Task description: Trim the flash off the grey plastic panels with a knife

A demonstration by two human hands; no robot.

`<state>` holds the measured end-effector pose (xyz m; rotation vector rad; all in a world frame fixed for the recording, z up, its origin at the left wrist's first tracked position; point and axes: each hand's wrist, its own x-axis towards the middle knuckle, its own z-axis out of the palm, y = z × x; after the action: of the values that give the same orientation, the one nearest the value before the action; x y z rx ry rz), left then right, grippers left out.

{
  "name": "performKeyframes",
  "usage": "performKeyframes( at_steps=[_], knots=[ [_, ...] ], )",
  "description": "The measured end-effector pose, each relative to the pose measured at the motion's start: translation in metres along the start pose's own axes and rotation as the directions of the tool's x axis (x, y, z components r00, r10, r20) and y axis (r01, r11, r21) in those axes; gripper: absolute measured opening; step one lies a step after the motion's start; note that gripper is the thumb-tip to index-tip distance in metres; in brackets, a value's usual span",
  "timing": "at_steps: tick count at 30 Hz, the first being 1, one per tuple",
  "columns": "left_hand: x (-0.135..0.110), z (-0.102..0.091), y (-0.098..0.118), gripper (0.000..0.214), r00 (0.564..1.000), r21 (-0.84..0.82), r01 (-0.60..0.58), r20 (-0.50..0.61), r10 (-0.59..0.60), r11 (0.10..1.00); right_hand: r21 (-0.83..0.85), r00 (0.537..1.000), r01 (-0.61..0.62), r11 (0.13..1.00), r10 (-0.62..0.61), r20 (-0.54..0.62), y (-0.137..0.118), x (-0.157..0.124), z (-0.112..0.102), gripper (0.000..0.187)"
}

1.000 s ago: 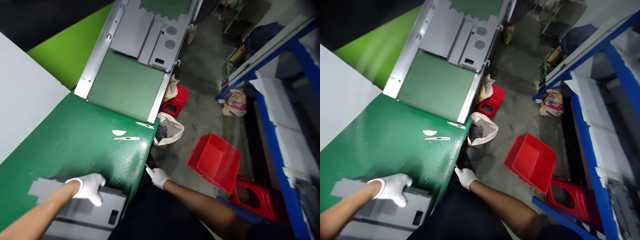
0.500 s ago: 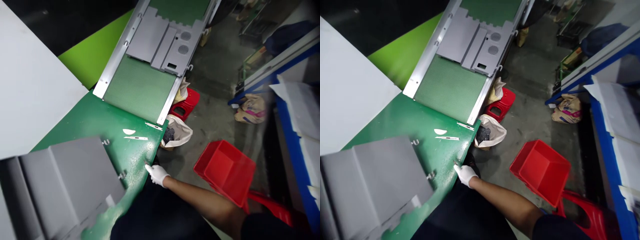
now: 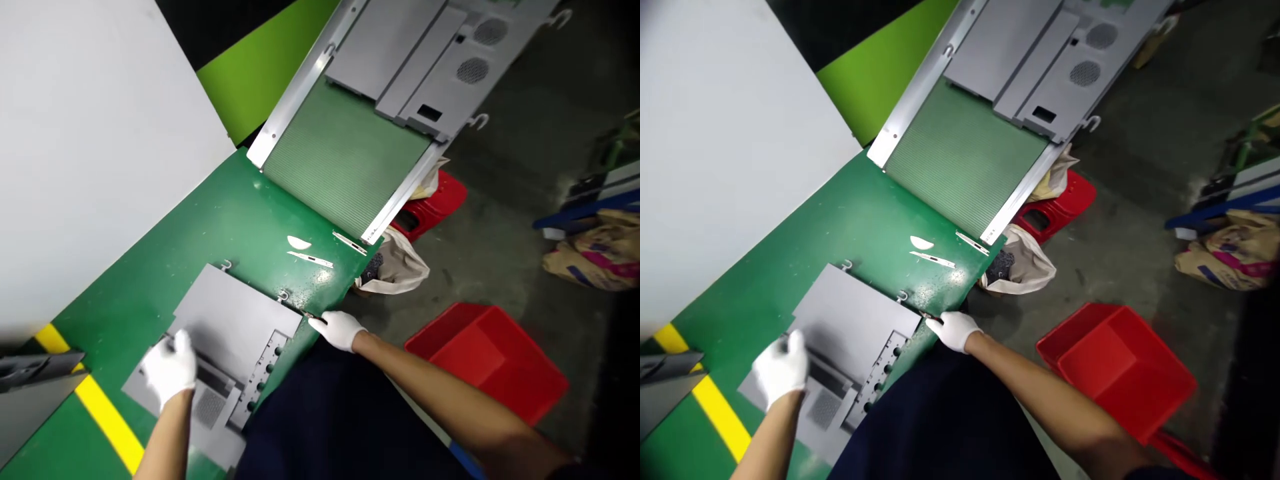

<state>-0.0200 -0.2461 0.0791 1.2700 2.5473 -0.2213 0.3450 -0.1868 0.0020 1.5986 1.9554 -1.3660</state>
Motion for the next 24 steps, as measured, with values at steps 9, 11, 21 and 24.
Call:
performKeyframes(
  at_steps=[9,11,21,24],
  knots=[
    [0.063,0.028,0.145,0.043,0.703,-0.159,-0.689,0.093,0.705,0.707,-0.115,0.993,0.088,0.989,-0.079,0.083,-0.044,0.047,-0.015,0.078],
    [0.066,0.031,0.149,0.041,0.728,-0.156,-0.657,0.120,0.675,0.737,-0.114,0.995,0.079,0.990,-0.072,0.065,-0.048,0.047,-0.016,0.076],
    [0.077,0.032,0.126,0.043,0.811,-0.118,-0.584,-0.031,0.585,0.803,-0.145,0.999,0.039,0.989,-0.034,0.035,-0.054,0.042,-0.018,0.070],
    [0.088,0.026,0.109,0.044,0.892,-0.064,-0.431,-0.182,0.414,0.900,-0.145,0.999,0.016,0.989,-0.011,0.031,-0.052,0.040,-0.018,0.072]
  ],
)
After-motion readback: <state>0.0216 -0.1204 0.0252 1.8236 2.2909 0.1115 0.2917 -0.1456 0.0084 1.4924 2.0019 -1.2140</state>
